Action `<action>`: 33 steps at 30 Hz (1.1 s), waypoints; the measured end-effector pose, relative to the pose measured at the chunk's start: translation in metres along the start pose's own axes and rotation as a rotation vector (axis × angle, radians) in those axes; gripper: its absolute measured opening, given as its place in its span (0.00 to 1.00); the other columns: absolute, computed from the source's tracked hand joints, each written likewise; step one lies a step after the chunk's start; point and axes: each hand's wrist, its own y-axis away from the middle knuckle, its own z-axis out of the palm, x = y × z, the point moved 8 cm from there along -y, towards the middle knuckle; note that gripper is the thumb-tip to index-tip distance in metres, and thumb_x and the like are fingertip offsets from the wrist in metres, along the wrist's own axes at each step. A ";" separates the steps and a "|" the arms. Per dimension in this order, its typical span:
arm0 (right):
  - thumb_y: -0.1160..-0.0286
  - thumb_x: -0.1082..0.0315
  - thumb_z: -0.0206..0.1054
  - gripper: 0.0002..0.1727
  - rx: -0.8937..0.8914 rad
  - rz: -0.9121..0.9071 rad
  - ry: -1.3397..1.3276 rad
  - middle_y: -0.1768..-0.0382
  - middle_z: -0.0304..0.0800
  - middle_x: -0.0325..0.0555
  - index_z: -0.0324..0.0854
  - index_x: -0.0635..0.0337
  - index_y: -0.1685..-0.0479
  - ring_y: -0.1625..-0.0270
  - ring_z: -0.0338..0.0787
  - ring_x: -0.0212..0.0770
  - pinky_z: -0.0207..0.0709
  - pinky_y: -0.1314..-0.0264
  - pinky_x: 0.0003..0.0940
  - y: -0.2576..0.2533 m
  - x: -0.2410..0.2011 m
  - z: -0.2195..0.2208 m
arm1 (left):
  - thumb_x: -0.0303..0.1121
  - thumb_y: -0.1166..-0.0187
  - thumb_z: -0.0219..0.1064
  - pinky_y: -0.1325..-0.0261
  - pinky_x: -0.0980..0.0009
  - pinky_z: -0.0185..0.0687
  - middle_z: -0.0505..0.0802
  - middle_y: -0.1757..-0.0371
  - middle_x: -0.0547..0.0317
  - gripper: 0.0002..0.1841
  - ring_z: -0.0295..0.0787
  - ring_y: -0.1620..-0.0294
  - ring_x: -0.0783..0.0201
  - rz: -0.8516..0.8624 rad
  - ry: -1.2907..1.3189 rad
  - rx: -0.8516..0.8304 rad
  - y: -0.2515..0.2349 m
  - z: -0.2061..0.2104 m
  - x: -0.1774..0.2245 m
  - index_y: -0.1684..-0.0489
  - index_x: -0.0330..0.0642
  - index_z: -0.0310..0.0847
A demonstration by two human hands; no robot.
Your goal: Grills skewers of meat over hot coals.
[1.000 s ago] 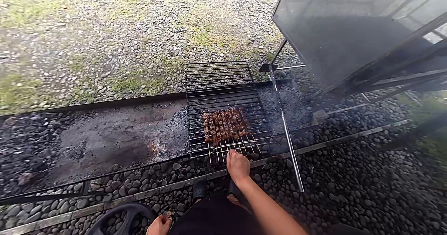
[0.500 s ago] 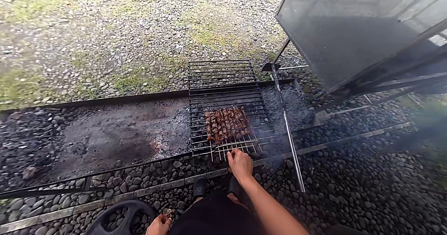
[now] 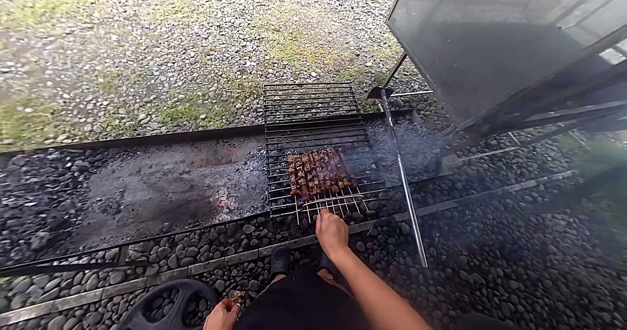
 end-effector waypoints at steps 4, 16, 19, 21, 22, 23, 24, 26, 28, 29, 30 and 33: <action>0.06 0.57 0.42 0.23 -0.035 0.000 -0.003 0.45 0.94 0.52 0.81 0.55 0.35 0.36 0.93 0.52 0.84 0.37 0.52 0.010 0.002 0.004 | 0.46 0.15 0.62 0.26 0.38 0.75 0.92 0.38 0.38 0.22 0.87 0.31 0.41 -0.005 0.001 -0.005 -0.003 0.003 -0.005 0.38 0.37 0.87; 0.10 0.55 0.49 0.20 -0.028 0.035 -0.215 0.44 0.94 0.49 0.85 0.53 0.40 0.36 0.92 0.48 0.83 0.36 0.51 -0.004 0.012 0.012 | 0.45 0.15 0.62 0.27 0.38 0.76 0.92 0.39 0.37 0.21 0.87 0.32 0.40 0.005 0.021 -0.001 -0.002 0.002 -0.006 0.40 0.36 0.88; 0.13 0.55 0.52 0.19 0.025 0.058 -0.226 0.50 0.95 0.47 0.87 0.53 0.46 0.40 0.93 0.47 0.84 0.40 0.50 -0.005 0.015 0.012 | 0.46 0.15 0.62 0.27 0.38 0.75 0.92 0.38 0.37 0.22 0.87 0.31 0.40 0.005 0.003 -0.013 -0.002 0.004 -0.008 0.39 0.36 0.87; 0.14 0.54 0.53 0.19 0.064 0.057 -0.221 0.53 0.95 0.48 0.87 0.54 0.49 0.43 0.94 0.47 0.85 0.43 0.49 -0.002 0.013 0.009 | 0.46 0.14 0.61 0.27 0.37 0.75 0.92 0.39 0.37 0.22 0.87 0.31 0.40 0.007 -0.004 -0.022 -0.001 0.006 -0.011 0.39 0.35 0.87; 0.14 0.54 0.53 0.19 0.079 0.054 -0.208 0.55 0.95 0.47 0.87 0.53 0.51 0.45 0.95 0.47 0.85 0.45 0.49 -0.001 0.013 0.008 | 0.46 0.15 0.61 0.27 0.37 0.75 0.92 0.39 0.37 0.22 0.87 0.31 0.40 0.004 -0.006 -0.022 -0.002 0.006 -0.012 0.40 0.36 0.87; 0.15 0.53 0.53 0.19 0.085 0.052 -0.197 0.56 0.95 0.47 0.87 0.53 0.52 0.45 0.95 0.46 0.85 0.45 0.49 0.001 0.012 0.009 | 0.46 0.15 0.61 0.28 0.38 0.75 0.93 0.39 0.38 0.22 0.87 0.32 0.40 0.002 -0.008 -0.019 -0.003 0.007 -0.014 0.40 0.36 0.88; 0.15 0.53 0.53 0.18 0.091 0.051 -0.192 0.57 0.95 0.47 0.87 0.53 0.52 0.46 0.95 0.46 0.85 0.46 0.49 0.002 0.012 0.011 | 0.46 0.15 0.61 0.28 0.37 0.75 0.93 0.39 0.38 0.22 0.87 0.32 0.40 0.001 -0.010 -0.016 -0.004 0.007 -0.016 0.40 0.36 0.88; 0.17 0.53 0.54 0.18 0.102 0.062 -0.211 0.59 0.95 0.46 0.86 0.53 0.54 0.48 0.95 0.46 0.85 0.48 0.49 0.003 0.013 0.015 | 0.47 0.16 0.62 0.28 0.37 0.76 0.93 0.40 0.38 0.22 0.88 0.33 0.41 -0.002 -0.015 -0.008 -0.006 0.005 -0.019 0.41 0.37 0.88; 0.16 0.54 0.54 0.18 0.101 0.073 -0.236 0.59 0.95 0.46 0.86 0.54 0.55 0.47 0.95 0.46 0.85 0.47 0.49 0.002 0.012 0.015 | 0.47 0.16 0.61 0.28 0.37 0.76 0.93 0.39 0.38 0.22 0.87 0.32 0.40 -0.005 -0.011 -0.013 -0.004 0.003 -0.018 0.40 0.37 0.88; 0.15 0.55 0.54 0.18 0.096 0.067 -0.247 0.58 0.95 0.47 0.86 0.54 0.54 0.47 0.95 0.46 0.85 0.47 0.49 0.001 0.010 0.015 | 0.47 0.15 0.61 0.27 0.37 0.75 0.92 0.38 0.38 0.22 0.87 0.31 0.41 -0.009 -0.013 -0.017 -0.003 0.002 -0.018 0.40 0.37 0.88; 0.15 0.55 0.53 0.18 0.087 0.050 -0.267 0.58 0.95 0.47 0.86 0.55 0.54 0.46 0.95 0.46 0.85 0.45 0.48 0.000 0.008 0.015 | 0.46 0.15 0.61 0.28 0.37 0.76 0.93 0.39 0.38 0.22 0.87 0.32 0.40 -0.012 -0.012 -0.015 -0.002 0.001 -0.017 0.40 0.37 0.88; 0.13 0.59 0.52 0.18 -0.002 -0.047 -0.437 0.58 0.94 0.50 0.86 0.60 0.50 0.52 0.95 0.46 0.87 0.45 0.46 -0.006 0.005 0.025 | 0.46 0.15 0.61 0.28 0.38 0.76 0.93 0.39 0.38 0.22 0.87 0.32 0.40 -0.008 -0.001 -0.001 0.000 -0.002 -0.014 0.40 0.37 0.88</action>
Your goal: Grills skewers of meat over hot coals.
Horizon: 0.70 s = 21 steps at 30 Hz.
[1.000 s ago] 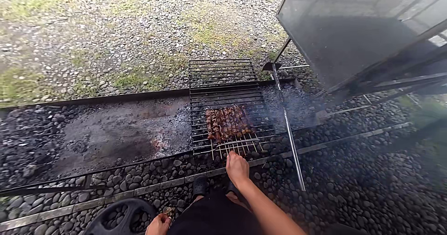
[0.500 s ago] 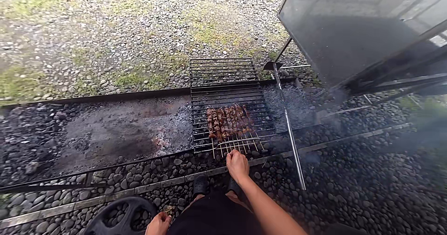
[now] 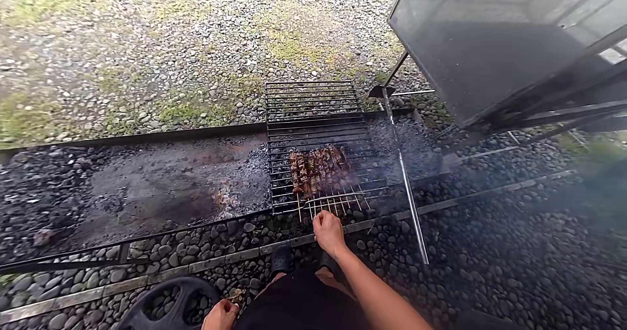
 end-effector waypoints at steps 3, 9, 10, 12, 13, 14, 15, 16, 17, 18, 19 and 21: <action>0.11 0.61 0.51 0.18 -0.051 -0.029 -0.118 0.61 0.93 0.50 0.85 0.61 0.48 0.59 0.95 0.43 0.89 0.49 0.44 -0.004 0.010 0.006 | 0.45 0.15 0.62 0.26 0.38 0.75 0.92 0.38 0.37 0.22 0.87 0.31 0.40 0.011 0.014 -0.001 -0.001 0.001 0.001 0.39 0.36 0.87; 0.09 0.61 0.49 0.18 -0.046 -0.041 -0.122 0.60 0.93 0.49 0.84 0.61 0.46 0.59 0.95 0.43 0.89 0.48 0.42 -0.010 0.017 0.006 | 0.46 0.15 0.61 0.27 0.38 0.76 0.92 0.38 0.37 0.22 0.87 0.31 0.40 0.013 0.009 -0.015 -0.004 0.001 0.002 0.39 0.35 0.87; 0.09 0.61 0.49 0.18 -0.036 -0.036 -0.112 0.60 0.93 0.49 0.84 0.61 0.46 0.58 0.95 0.43 0.89 0.48 0.43 -0.010 0.016 0.005 | 0.46 0.15 0.62 0.27 0.38 0.76 0.92 0.39 0.37 0.22 0.87 0.31 0.40 0.019 0.010 -0.014 -0.005 0.000 0.003 0.39 0.36 0.87; 0.10 0.60 0.52 0.18 0.004 -0.022 -0.095 0.59 0.94 0.49 0.86 0.60 0.46 0.57 0.95 0.43 0.88 0.46 0.43 -0.009 0.012 -0.001 | 0.45 0.15 0.62 0.28 0.38 0.76 0.92 0.39 0.37 0.21 0.87 0.32 0.39 0.027 0.014 -0.011 -0.006 -0.001 0.003 0.39 0.36 0.87; 0.11 0.59 0.54 0.18 0.033 -0.012 -0.081 0.59 0.94 0.49 0.87 0.59 0.46 0.56 0.95 0.44 0.88 0.45 0.44 -0.008 0.011 -0.005 | 0.45 0.15 0.62 0.28 0.38 0.76 0.92 0.39 0.36 0.21 0.87 0.32 0.39 0.025 0.018 -0.007 -0.005 -0.002 0.004 0.40 0.36 0.87; 0.12 0.57 0.56 0.18 0.064 0.000 -0.055 0.59 0.94 0.48 0.87 0.58 0.45 0.54 0.94 0.44 0.86 0.44 0.45 -0.006 0.010 -0.009 | 0.45 0.15 0.62 0.29 0.38 0.77 0.92 0.40 0.36 0.21 0.88 0.33 0.39 0.020 0.019 -0.006 -0.004 -0.003 0.005 0.40 0.36 0.87; 0.13 0.54 0.57 0.19 0.096 0.012 -0.017 0.58 0.94 0.47 0.87 0.56 0.44 0.52 0.94 0.45 0.84 0.43 0.46 -0.003 0.009 -0.013 | 0.44 0.15 0.62 0.29 0.37 0.76 0.92 0.40 0.36 0.21 0.88 0.33 0.40 0.017 0.023 -0.003 -0.003 -0.004 0.006 0.40 0.36 0.87; 0.13 0.51 0.58 0.19 0.136 0.010 0.029 0.59 0.95 0.45 0.87 0.54 0.43 0.52 0.94 0.45 0.85 0.44 0.47 0.001 0.008 -0.017 | 0.44 0.15 0.62 0.29 0.37 0.76 0.92 0.40 0.36 0.21 0.88 0.33 0.40 0.016 0.025 0.002 -0.003 -0.005 0.006 0.41 0.36 0.87; 0.14 0.50 0.57 0.19 0.179 -0.010 0.080 0.61 0.95 0.44 0.87 0.52 0.44 0.53 0.95 0.45 0.86 0.47 0.47 0.005 0.005 -0.020 | 0.45 0.15 0.62 0.28 0.37 0.76 0.92 0.40 0.36 0.21 0.87 0.33 0.39 0.020 0.029 0.005 -0.004 -0.006 0.006 0.41 0.35 0.87; 0.14 0.50 0.57 0.20 0.207 -0.039 0.131 0.61 0.95 0.44 0.87 0.52 0.44 0.54 0.95 0.45 0.86 0.49 0.48 0.009 0.001 -0.021 | 0.45 0.15 0.62 0.28 0.37 0.75 0.92 0.39 0.36 0.21 0.87 0.32 0.39 0.024 0.028 0.003 -0.005 -0.005 0.005 0.40 0.35 0.87; 0.14 0.50 0.56 0.20 0.217 -0.065 0.180 0.59 0.96 0.45 0.88 0.52 0.45 0.53 0.96 0.46 0.86 0.49 0.48 0.011 -0.004 -0.021 | 0.45 0.15 0.62 0.28 0.37 0.75 0.92 0.39 0.36 0.21 0.87 0.32 0.39 0.026 0.025 -0.001 -0.006 -0.004 0.004 0.40 0.35 0.87; 0.13 0.48 0.54 0.22 0.161 -0.068 0.275 0.52 0.96 0.46 0.88 0.52 0.43 0.47 0.96 0.48 0.85 0.46 0.50 0.012 -0.012 -0.016 | 0.45 0.14 0.61 0.27 0.37 0.75 0.92 0.38 0.36 0.22 0.87 0.31 0.39 0.021 0.011 -0.015 -0.007 0.000 0.001 0.39 0.35 0.87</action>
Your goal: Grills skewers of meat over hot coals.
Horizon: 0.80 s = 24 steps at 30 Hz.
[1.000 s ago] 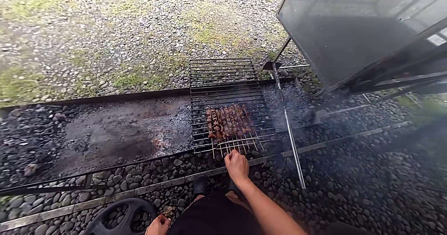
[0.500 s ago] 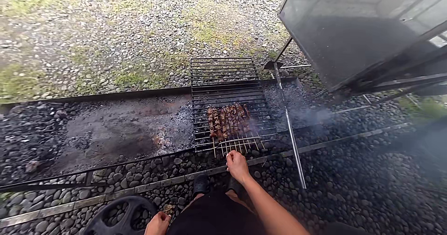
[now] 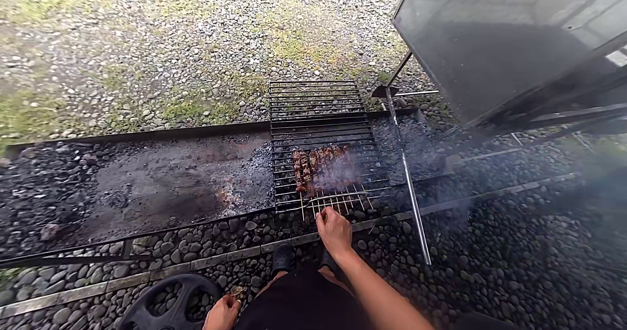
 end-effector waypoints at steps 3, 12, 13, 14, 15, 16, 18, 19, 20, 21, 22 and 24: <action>0.12 0.44 0.51 0.26 -0.124 0.000 0.102 0.47 0.95 0.48 0.87 0.52 0.40 0.40 0.94 0.49 0.84 0.40 0.53 -0.005 -0.014 0.008 | 0.46 0.15 0.62 0.28 0.38 0.76 0.92 0.39 0.37 0.22 0.88 0.32 0.41 -0.008 -0.008 -0.003 0.000 0.002 -0.003 0.40 0.36 0.87; 0.05 0.54 0.40 0.25 -0.193 0.007 0.141 0.49 0.94 0.53 0.83 0.56 0.41 0.37 0.93 0.52 0.84 0.38 0.52 0.001 -0.022 0.010 | 0.46 0.15 0.62 0.28 0.38 0.76 0.92 0.39 0.38 0.22 0.87 0.32 0.41 -0.004 0.020 0.015 0.004 -0.004 -0.002 0.40 0.36 0.87; 0.05 0.54 0.40 0.25 -0.194 0.008 0.129 0.49 0.94 0.54 0.83 0.56 0.41 0.38 0.93 0.53 0.84 0.38 0.52 0.000 -0.020 0.010 | 0.46 0.15 0.62 0.28 0.38 0.76 0.93 0.39 0.38 0.22 0.87 0.32 0.41 0.016 0.024 0.020 0.003 -0.004 0.003 0.40 0.36 0.87; 0.05 0.54 0.40 0.25 -0.200 0.013 0.113 0.48 0.94 0.54 0.83 0.56 0.40 0.37 0.93 0.53 0.84 0.37 0.52 -0.001 -0.020 0.010 | 0.45 0.15 0.62 0.28 0.38 0.76 0.93 0.40 0.38 0.21 0.88 0.33 0.41 0.048 0.028 0.031 0.004 -0.007 0.013 0.40 0.37 0.87; 0.05 0.54 0.40 0.25 -0.206 0.015 0.092 0.47 0.94 0.54 0.83 0.56 0.39 0.36 0.92 0.53 0.84 0.37 0.53 -0.003 -0.019 0.011 | 0.45 0.15 0.61 0.29 0.38 0.77 0.93 0.41 0.39 0.20 0.89 0.34 0.42 0.091 0.034 0.051 0.004 -0.010 0.026 0.40 0.37 0.88; 0.05 0.54 0.40 0.25 -0.216 0.013 0.076 0.46 0.94 0.54 0.83 0.56 0.39 0.36 0.92 0.53 0.83 0.36 0.53 -0.006 -0.020 0.011 | 0.45 0.14 0.61 0.30 0.39 0.78 0.94 0.44 0.40 0.19 0.90 0.37 0.43 0.145 0.042 0.077 0.005 -0.016 0.045 0.41 0.38 0.88; 0.05 0.54 0.40 0.25 -0.249 0.011 0.077 0.43 0.93 0.54 0.82 0.56 0.36 0.33 0.91 0.53 0.82 0.33 0.54 -0.010 -0.020 0.013 | 0.44 0.13 0.60 0.33 0.41 0.80 0.94 0.48 0.43 0.19 0.91 0.41 0.45 0.266 0.069 0.121 0.011 -0.030 0.095 0.43 0.39 0.88; 0.05 0.54 0.41 0.25 -0.258 0.016 0.085 0.42 0.93 0.54 0.82 0.56 0.35 0.32 0.90 0.53 0.82 0.32 0.54 -0.011 -0.020 0.014 | 0.44 0.12 0.59 0.34 0.42 0.80 0.94 0.49 0.44 0.19 0.91 0.43 0.46 0.325 0.077 0.132 0.015 -0.037 0.123 0.43 0.39 0.88; 0.06 0.54 0.41 0.25 -0.254 0.027 0.090 0.42 0.93 0.53 0.83 0.56 0.36 0.33 0.90 0.52 0.82 0.33 0.53 -0.012 -0.019 0.014 | 0.45 0.12 0.57 0.35 0.43 0.81 0.94 0.50 0.45 0.19 0.91 0.45 0.48 0.380 0.074 0.137 0.019 -0.044 0.153 0.43 0.40 0.88; 0.07 0.53 0.43 0.25 -0.241 0.046 0.090 0.42 0.93 0.52 0.85 0.55 0.39 0.33 0.91 0.51 0.83 0.34 0.53 -0.012 -0.018 0.013 | 0.46 0.11 0.56 0.37 0.44 0.81 0.94 0.52 0.46 0.20 0.91 0.46 0.49 0.427 0.065 0.142 0.024 -0.051 0.181 0.43 0.41 0.88; 0.08 0.52 0.44 0.25 -0.230 0.064 0.087 0.43 0.94 0.51 0.86 0.55 0.41 0.34 0.91 0.50 0.83 0.35 0.53 -0.011 -0.017 0.013 | 0.47 0.11 0.55 0.37 0.45 0.81 0.94 0.51 0.47 0.20 0.91 0.46 0.50 0.459 0.051 0.145 0.030 -0.056 0.207 0.41 0.42 0.88; 0.09 0.48 0.46 0.26 -0.224 0.088 0.083 0.44 0.94 0.50 0.87 0.53 0.43 0.35 0.92 0.49 0.83 0.36 0.54 -0.008 -0.016 0.013 | 0.49 0.10 0.54 0.34 0.46 0.81 0.94 0.49 0.48 0.22 0.91 0.44 0.50 0.479 0.022 0.145 0.039 -0.062 0.247 0.40 0.43 0.88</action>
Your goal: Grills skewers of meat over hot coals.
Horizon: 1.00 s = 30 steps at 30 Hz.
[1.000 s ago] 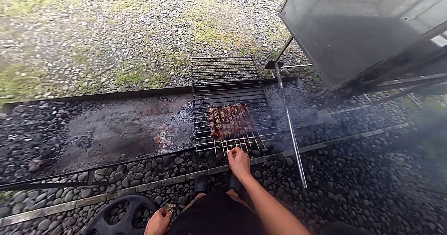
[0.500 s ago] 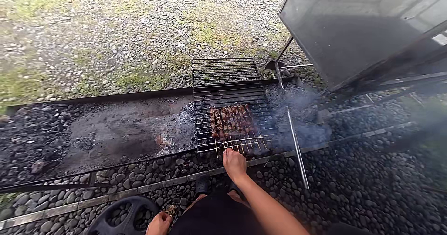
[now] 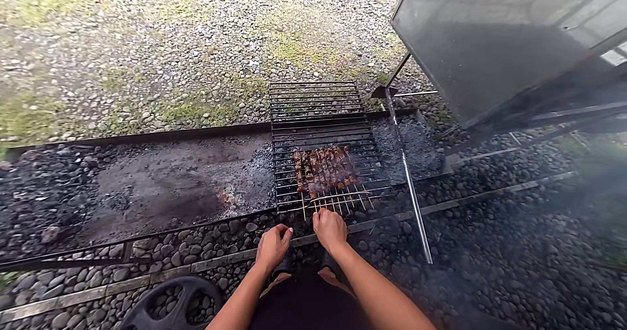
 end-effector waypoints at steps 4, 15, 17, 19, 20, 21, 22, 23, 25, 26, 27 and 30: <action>0.12 0.42 0.47 0.28 0.042 -0.002 0.007 0.50 0.95 0.49 0.87 0.52 0.46 0.39 0.94 0.49 0.84 0.41 0.53 0.011 0.002 -0.002 | 0.54 0.11 0.54 0.35 0.46 0.82 0.94 0.49 0.49 0.24 0.91 0.42 0.50 -0.028 -0.073 0.018 -0.016 -0.004 0.040 0.44 0.44 0.89; 0.13 0.47 0.50 0.25 0.056 0.035 -0.163 0.53 0.96 0.50 0.88 0.52 0.44 0.44 0.95 0.51 0.84 0.42 0.56 0.072 0.092 0.049 | 0.45 0.16 0.61 0.35 0.47 0.83 0.96 0.48 0.50 0.17 0.92 0.41 0.51 -0.019 -0.158 0.032 -0.032 -0.008 0.074 0.49 0.45 0.92; 0.13 0.47 0.51 0.25 0.035 0.065 -0.203 0.52 0.96 0.50 0.88 0.52 0.43 0.44 0.95 0.51 0.84 0.41 0.56 0.082 0.106 0.064 | 0.44 0.17 0.61 0.36 0.46 0.83 0.95 0.49 0.48 0.17 0.92 0.41 0.50 -0.027 -0.192 0.038 -0.028 -0.011 0.075 0.51 0.44 0.92; 0.13 0.47 0.51 0.24 0.017 0.092 -0.236 0.53 0.96 0.50 0.88 0.51 0.42 0.44 0.95 0.51 0.84 0.42 0.56 0.091 0.115 0.077 | 0.44 0.18 0.61 0.38 0.45 0.83 0.95 0.49 0.47 0.17 0.92 0.42 0.49 -0.042 -0.211 0.057 -0.026 -0.013 0.075 0.52 0.43 0.91; 0.13 0.47 0.51 0.24 0.005 0.102 -0.252 0.52 0.96 0.50 0.88 0.51 0.41 0.44 0.95 0.52 0.84 0.41 0.57 0.095 0.118 0.082 | 0.44 0.18 0.61 0.38 0.45 0.83 0.95 0.49 0.47 0.17 0.92 0.41 0.49 -0.045 -0.212 0.067 -0.025 -0.014 0.075 0.51 0.43 0.91; 0.13 0.47 0.51 0.24 -0.008 0.112 -0.264 0.52 0.96 0.50 0.88 0.51 0.41 0.44 0.95 0.52 0.84 0.41 0.57 0.099 0.120 0.087 | 0.44 0.19 0.62 0.38 0.45 0.84 0.95 0.49 0.48 0.17 0.92 0.42 0.49 -0.046 -0.216 0.076 -0.026 -0.015 0.075 0.51 0.43 0.91; 0.13 0.47 0.51 0.24 -0.022 0.120 -0.273 0.51 0.96 0.51 0.88 0.51 0.40 0.43 0.95 0.52 0.84 0.40 0.57 0.101 0.121 0.092 | 0.45 0.19 0.62 0.38 0.46 0.84 0.95 0.49 0.48 0.17 0.92 0.42 0.50 -0.046 -0.227 0.078 -0.026 -0.015 0.076 0.51 0.43 0.91; 0.13 0.47 0.51 0.24 -0.030 0.123 -0.279 0.51 0.96 0.51 0.88 0.51 0.40 0.43 0.95 0.52 0.84 0.39 0.57 0.104 0.122 0.097 | 0.45 0.19 0.63 0.37 0.46 0.84 0.95 0.48 0.47 0.17 0.92 0.41 0.49 -0.044 -0.245 0.071 -0.026 -0.014 0.076 0.50 0.43 0.91; 0.14 0.48 0.52 0.24 -0.036 0.115 -0.291 0.51 0.96 0.50 0.87 0.51 0.40 0.43 0.95 0.51 0.84 0.39 0.57 0.105 0.122 0.102 | 0.44 0.19 0.63 0.37 0.46 0.84 0.95 0.48 0.47 0.17 0.92 0.41 0.49 -0.027 -0.280 0.046 -0.026 -0.011 0.081 0.51 0.43 0.91; 0.14 0.48 0.51 0.24 -0.039 0.105 -0.291 0.51 0.96 0.49 0.87 0.51 0.40 0.43 0.95 0.51 0.84 0.39 0.57 0.105 0.121 0.104 | 0.44 0.20 0.63 0.39 0.45 0.84 0.95 0.49 0.47 0.16 0.92 0.42 0.49 -0.012 -0.286 0.037 -0.024 -0.009 0.084 0.52 0.42 0.91; 0.14 0.48 0.51 0.24 -0.044 0.095 -0.293 0.51 0.96 0.49 0.87 0.50 0.40 0.43 0.95 0.50 0.84 0.39 0.57 0.106 0.120 0.104 | 0.43 0.20 0.63 0.40 0.45 0.84 0.95 0.51 0.46 0.16 0.92 0.43 0.49 0.006 -0.286 0.030 -0.023 -0.008 0.087 0.54 0.42 0.91; 0.13 0.48 0.51 0.24 -0.059 0.070 -0.284 0.51 0.96 0.49 0.87 0.51 0.39 0.42 0.95 0.50 0.84 0.39 0.56 0.106 0.114 0.102 | 0.43 0.19 0.61 0.42 0.45 0.83 0.95 0.54 0.48 0.16 0.92 0.47 0.49 0.058 -0.259 -0.012 -0.025 -0.005 0.092 0.55 0.42 0.90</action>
